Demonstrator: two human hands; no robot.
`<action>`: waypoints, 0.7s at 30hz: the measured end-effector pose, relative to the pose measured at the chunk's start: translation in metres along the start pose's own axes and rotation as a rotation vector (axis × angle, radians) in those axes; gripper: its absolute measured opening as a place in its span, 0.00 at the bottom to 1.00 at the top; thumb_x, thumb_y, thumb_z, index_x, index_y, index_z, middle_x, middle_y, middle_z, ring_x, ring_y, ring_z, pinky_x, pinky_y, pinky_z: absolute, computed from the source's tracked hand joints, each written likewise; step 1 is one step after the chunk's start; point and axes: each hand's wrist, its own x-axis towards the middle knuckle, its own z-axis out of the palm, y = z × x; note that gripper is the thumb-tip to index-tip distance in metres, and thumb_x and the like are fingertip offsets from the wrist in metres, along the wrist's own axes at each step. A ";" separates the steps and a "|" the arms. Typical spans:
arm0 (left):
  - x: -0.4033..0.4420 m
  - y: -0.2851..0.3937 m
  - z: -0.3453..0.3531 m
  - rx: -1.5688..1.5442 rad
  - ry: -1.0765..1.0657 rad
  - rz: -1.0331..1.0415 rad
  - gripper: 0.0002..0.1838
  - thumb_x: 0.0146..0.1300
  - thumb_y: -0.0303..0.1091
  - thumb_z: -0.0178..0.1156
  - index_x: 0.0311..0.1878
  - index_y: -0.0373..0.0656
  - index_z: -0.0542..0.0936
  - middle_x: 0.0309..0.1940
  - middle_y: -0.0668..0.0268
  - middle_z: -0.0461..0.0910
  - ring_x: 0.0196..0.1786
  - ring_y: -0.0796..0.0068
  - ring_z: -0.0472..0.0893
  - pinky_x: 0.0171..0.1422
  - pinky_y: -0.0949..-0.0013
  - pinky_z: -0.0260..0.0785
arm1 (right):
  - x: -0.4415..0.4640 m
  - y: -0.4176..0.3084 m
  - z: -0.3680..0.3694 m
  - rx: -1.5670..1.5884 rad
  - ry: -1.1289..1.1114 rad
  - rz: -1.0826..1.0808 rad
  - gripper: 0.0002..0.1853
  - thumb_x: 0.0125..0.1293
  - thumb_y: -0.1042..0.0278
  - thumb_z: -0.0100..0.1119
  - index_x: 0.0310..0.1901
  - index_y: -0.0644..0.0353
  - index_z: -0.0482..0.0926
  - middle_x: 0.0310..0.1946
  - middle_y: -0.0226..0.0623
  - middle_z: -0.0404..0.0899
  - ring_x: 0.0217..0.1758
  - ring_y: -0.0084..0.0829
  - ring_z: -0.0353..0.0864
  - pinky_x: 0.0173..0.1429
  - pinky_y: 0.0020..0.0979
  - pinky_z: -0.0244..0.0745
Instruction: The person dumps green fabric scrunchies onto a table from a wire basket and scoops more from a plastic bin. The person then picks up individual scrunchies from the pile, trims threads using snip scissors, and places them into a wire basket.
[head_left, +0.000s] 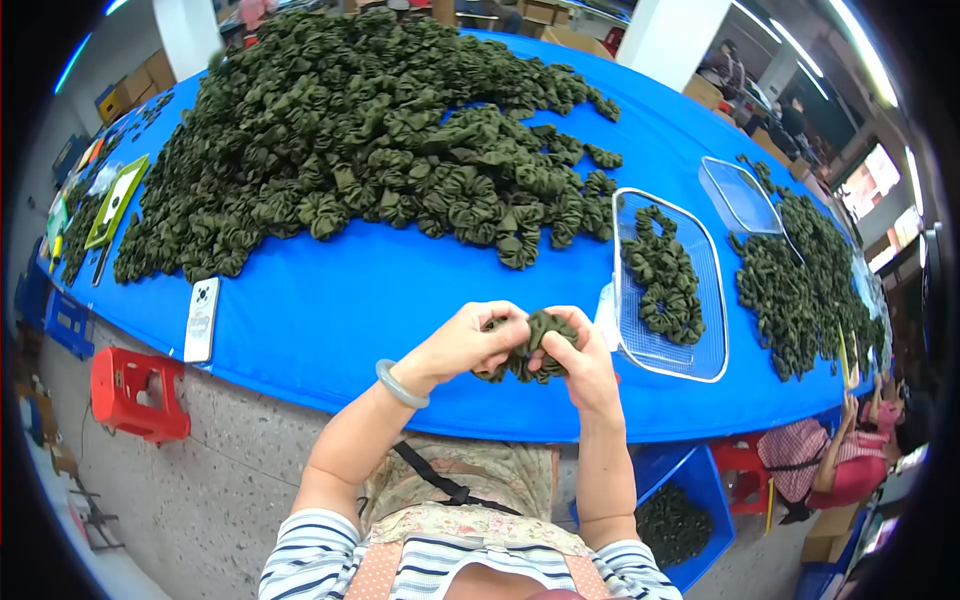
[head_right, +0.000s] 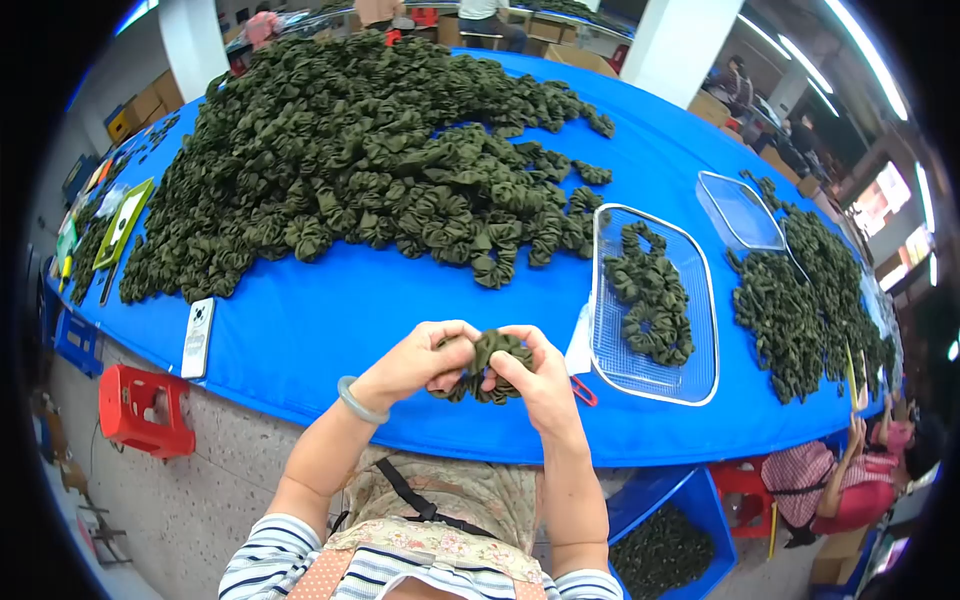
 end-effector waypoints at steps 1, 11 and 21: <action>0.002 0.002 0.002 0.220 0.015 -0.034 0.14 0.66 0.44 0.57 0.40 0.42 0.77 0.23 0.74 0.72 0.18 0.89 0.63 0.20 0.82 0.52 | -0.001 0.000 -0.004 -0.020 -0.011 0.014 0.10 0.64 0.69 0.59 0.43 0.64 0.74 0.24 0.29 0.76 0.23 0.18 0.74 0.26 0.20 0.69; 0.064 -0.028 -0.020 0.700 0.414 0.533 0.14 0.60 0.36 0.62 0.46 0.40 0.76 0.43 0.65 0.77 0.45 0.74 0.76 0.47 0.69 0.70 | 0.016 -0.020 -0.062 -0.063 0.368 -0.421 0.05 0.66 0.70 0.57 0.38 0.60 0.78 0.28 0.30 0.78 0.28 0.21 0.77 0.36 0.23 0.70; 0.162 -0.047 -0.087 1.167 0.862 0.317 0.14 0.52 0.40 0.67 0.32 0.40 0.77 0.31 0.59 0.78 0.37 0.59 0.77 0.40 0.59 0.70 | -0.014 -0.019 -0.052 -0.348 0.489 -0.470 0.16 0.65 0.73 0.57 0.53 0.67 0.74 0.47 0.35 0.77 0.47 0.21 0.75 0.51 0.23 0.71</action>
